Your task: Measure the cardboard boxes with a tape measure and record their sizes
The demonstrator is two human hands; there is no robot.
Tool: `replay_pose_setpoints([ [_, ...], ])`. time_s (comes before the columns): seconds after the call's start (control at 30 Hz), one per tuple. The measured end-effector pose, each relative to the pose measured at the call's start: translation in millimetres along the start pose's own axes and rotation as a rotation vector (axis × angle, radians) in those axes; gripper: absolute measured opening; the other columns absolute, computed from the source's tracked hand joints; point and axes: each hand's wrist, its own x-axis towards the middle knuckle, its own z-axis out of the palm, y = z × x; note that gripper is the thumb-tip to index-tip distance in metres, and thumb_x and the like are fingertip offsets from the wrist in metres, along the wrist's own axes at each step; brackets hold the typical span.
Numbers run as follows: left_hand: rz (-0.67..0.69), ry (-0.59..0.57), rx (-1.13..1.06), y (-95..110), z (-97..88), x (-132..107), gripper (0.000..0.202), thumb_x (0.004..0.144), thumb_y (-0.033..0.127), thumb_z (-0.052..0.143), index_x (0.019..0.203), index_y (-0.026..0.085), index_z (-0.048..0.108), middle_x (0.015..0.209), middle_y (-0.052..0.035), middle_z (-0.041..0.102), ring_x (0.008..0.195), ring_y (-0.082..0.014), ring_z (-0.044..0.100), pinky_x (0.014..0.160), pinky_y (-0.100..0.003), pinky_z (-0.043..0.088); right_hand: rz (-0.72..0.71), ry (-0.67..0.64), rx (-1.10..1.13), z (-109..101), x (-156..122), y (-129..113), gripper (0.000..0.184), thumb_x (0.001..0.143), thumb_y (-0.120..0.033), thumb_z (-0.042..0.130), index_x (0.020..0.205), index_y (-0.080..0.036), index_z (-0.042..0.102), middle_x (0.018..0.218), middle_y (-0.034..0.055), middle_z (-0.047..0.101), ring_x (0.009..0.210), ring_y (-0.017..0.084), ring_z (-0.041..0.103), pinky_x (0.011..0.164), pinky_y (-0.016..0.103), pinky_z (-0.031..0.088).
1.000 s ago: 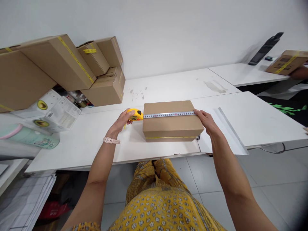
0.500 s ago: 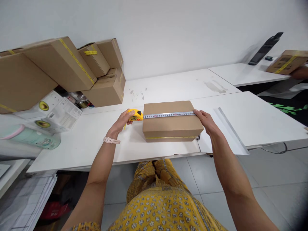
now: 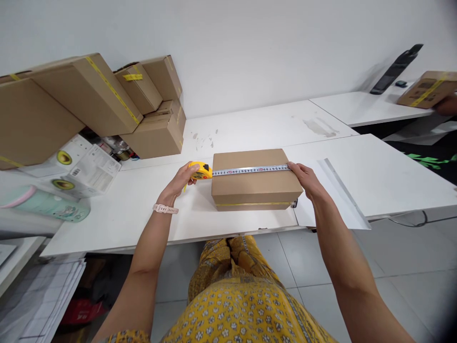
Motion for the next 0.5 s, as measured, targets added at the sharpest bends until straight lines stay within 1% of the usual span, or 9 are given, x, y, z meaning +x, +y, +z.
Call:
replay_pose_setpoints([
  [0.1,-0.003,-0.002,0.006,0,-0.1,-1,0.053,0.079,0.061,0.064,0.101,0.014,0.063,0.086,-0.0050,0.067,0.058,-0.0103,0.047,0.053,-0.025,0.031,-0.007,-0.010,-0.009,-1,1,0,0.048,0.081,-0.067,0.068,0.084,-0.019,0.067,0.088,0.0043,0.065,0.080,0.017,0.055,0.064,0.028,0.040],
  [0.3,0.006,0.001,0.009,-3,-1.3,0,0.054,0.079,0.064,0.064,0.101,0.015,0.062,0.085,-0.0040,0.066,0.060,-0.0104,0.047,0.054,-0.024,0.031,-0.028,-0.019,-0.055,-2,0,-3,0.047,0.082,-0.065,0.067,0.080,-0.018,0.066,0.083,0.0052,0.064,0.074,0.016,0.053,0.059,0.028,0.038],
  [0.4,0.002,0.020,0.021,-2,-1.2,0,0.052,0.077,0.064,0.066,0.095,0.015,0.062,0.082,-0.0038,0.065,0.058,-0.0105,0.047,0.053,-0.024,0.032,-0.026,-0.032,-0.092,-2,-2,-9,0.045,0.085,-0.063,0.065,0.080,-0.018,0.065,0.083,0.0053,0.064,0.073,0.016,0.053,0.059,0.028,0.038],
  [0.5,0.027,0.024,0.050,8,-0.3,-3,0.048,0.076,0.061,0.068,0.087,0.015,0.062,0.081,-0.0048,0.066,0.058,-0.0110,0.048,0.053,-0.025,0.034,-0.047,-0.051,-0.181,-7,-2,-14,0.043,0.087,-0.060,0.063,0.074,-0.019,0.061,0.077,0.0036,0.060,0.069,0.015,0.050,0.058,0.028,0.036],
])
